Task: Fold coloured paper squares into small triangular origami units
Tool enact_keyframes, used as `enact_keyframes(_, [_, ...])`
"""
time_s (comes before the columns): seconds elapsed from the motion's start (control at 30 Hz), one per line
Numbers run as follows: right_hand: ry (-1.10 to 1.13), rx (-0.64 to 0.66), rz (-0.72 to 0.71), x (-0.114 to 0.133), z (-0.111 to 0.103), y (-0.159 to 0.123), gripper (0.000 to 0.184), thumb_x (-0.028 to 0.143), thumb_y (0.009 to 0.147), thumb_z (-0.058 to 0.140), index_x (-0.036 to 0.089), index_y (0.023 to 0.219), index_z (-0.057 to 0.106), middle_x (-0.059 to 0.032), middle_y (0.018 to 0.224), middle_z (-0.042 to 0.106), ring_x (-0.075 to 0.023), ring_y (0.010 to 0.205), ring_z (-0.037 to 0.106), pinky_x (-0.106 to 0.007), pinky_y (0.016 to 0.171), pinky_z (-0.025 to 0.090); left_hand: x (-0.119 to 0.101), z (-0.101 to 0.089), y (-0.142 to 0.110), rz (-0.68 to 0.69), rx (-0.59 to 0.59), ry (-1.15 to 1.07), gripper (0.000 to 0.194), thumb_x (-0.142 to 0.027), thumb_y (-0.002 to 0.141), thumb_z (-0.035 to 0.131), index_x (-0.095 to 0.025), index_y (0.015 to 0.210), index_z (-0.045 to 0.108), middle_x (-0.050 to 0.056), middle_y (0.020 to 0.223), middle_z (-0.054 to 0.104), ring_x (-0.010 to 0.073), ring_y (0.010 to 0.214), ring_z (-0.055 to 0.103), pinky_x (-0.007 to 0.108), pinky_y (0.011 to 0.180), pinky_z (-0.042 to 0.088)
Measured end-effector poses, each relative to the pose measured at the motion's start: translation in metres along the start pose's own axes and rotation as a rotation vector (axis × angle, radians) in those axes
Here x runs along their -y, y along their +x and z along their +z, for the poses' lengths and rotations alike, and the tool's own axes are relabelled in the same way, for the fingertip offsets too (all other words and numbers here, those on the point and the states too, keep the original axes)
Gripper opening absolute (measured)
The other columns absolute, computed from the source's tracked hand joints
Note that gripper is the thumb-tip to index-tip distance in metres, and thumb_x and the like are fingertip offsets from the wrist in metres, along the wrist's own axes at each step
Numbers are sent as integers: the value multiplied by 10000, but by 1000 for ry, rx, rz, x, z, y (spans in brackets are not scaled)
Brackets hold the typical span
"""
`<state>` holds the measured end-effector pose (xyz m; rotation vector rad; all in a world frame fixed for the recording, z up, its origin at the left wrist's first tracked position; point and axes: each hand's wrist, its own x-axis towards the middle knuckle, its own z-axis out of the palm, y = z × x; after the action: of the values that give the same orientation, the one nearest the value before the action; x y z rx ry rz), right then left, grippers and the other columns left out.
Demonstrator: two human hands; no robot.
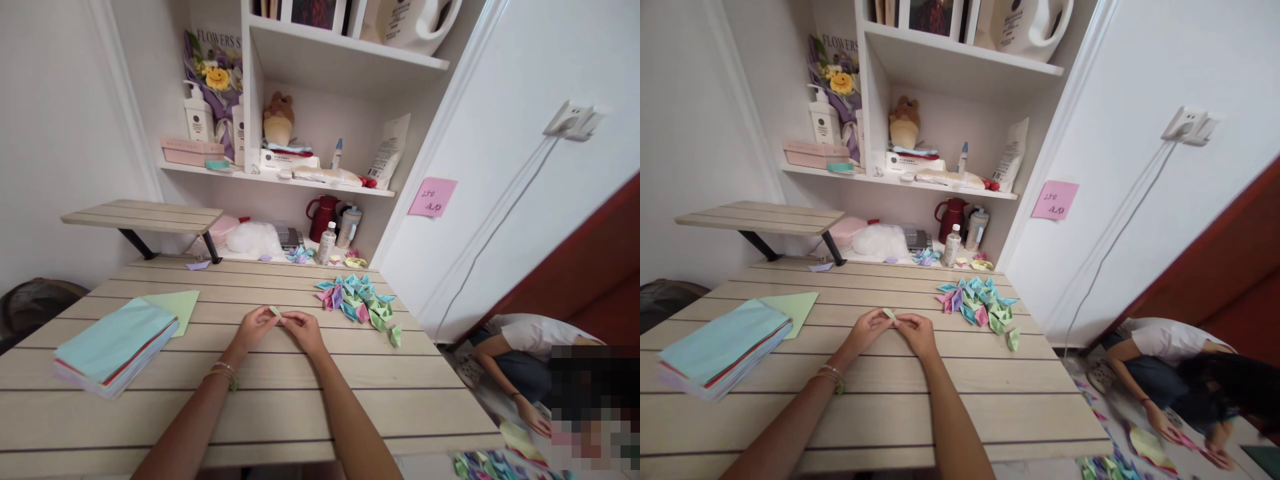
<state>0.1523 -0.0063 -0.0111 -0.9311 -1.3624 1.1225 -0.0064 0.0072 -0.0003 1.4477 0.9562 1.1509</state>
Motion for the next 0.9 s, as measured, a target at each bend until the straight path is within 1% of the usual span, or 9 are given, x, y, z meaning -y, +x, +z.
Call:
enact_keyframes(0.1, [-31,-11,16,-3,-1,0,357,418,602,707,179,866,688,-68,804,708,-227,765,657,-337,707,523,-2,1,-1,-3,7,4,338,-342,645,669,-139,909,610,76,823,693,216,827,644,333,799,485])
enact_keyframes(0.23, [-54,-55,20,-8,-1,1,389,426,610,697,163,895,674,-71,789,706,-214,734,656,-323,679,521,-3,3,-1,6,27,5,349,-368,668,640,-137,929,630,87,893,690,222,858,636,351,833,469])
enact_keyframes(0.37, [-81,-69,-18,-9,-2,2,369,409,634,680,167,912,661,-74,830,701,-210,749,651,-323,688,518,-2,4,-1,30,9,20,344,-368,672,636,-146,935,638,90,929,683,222,881,623,350,830,469])
enact_keyframes(0.43, [-138,-85,-59,-8,-2,1,322,388,680,643,177,924,656,-70,839,698,-205,748,647,-316,685,514,0,4,-1,48,18,40,327,-361,682,626,-148,929,640,87,921,681,216,878,622,338,823,471])
enact_keyframes(0.53, [-339,-78,-175,-3,-2,-1,247,319,758,559,199,952,651,-63,875,691,-192,770,636,-301,714,493,3,4,-2,73,22,116,281,-342,699,609,-156,906,643,78,869,682,207,831,629,316,783,485])
enact_keyframes(0.63, [-603,-48,-259,1,0,-4,268,243,775,519,239,1020,628,-49,898,684,-188,800,622,-280,734,461,7,5,-4,120,-13,226,226,-323,715,590,-167,866,651,74,814,676,198,772,631,303,747,496])
enact_keyframes(0.7, [-766,-74,-248,2,3,-5,298,227,769,520,265,1051,609,-42,876,685,-192,785,619,-263,698,443,8,6,-5,155,-36,281,233,-310,718,585,-173,894,651,78,838,670,193,755,631,302,743,499])
enact_keyframes(0.8, [-956,-163,-197,3,6,-7,289,227,771,520,272,1041,611,-52,804,686,-192,710,617,-242,624,408,8,8,-7,197,-51,322,283,-287,717,582,-180,974,634,89,917,656,189,753,632,305,748,503])
enact_keyframes(0.9, [-986,-244,-168,2,10,-7,266,219,775,507,256,1011,623,-62,734,678,-183,655,610,-234,592,386,9,11,-6,213,-54,333,312,-274,719,580,-179,1015,613,90,913,656,184,748,634,308,748,506])
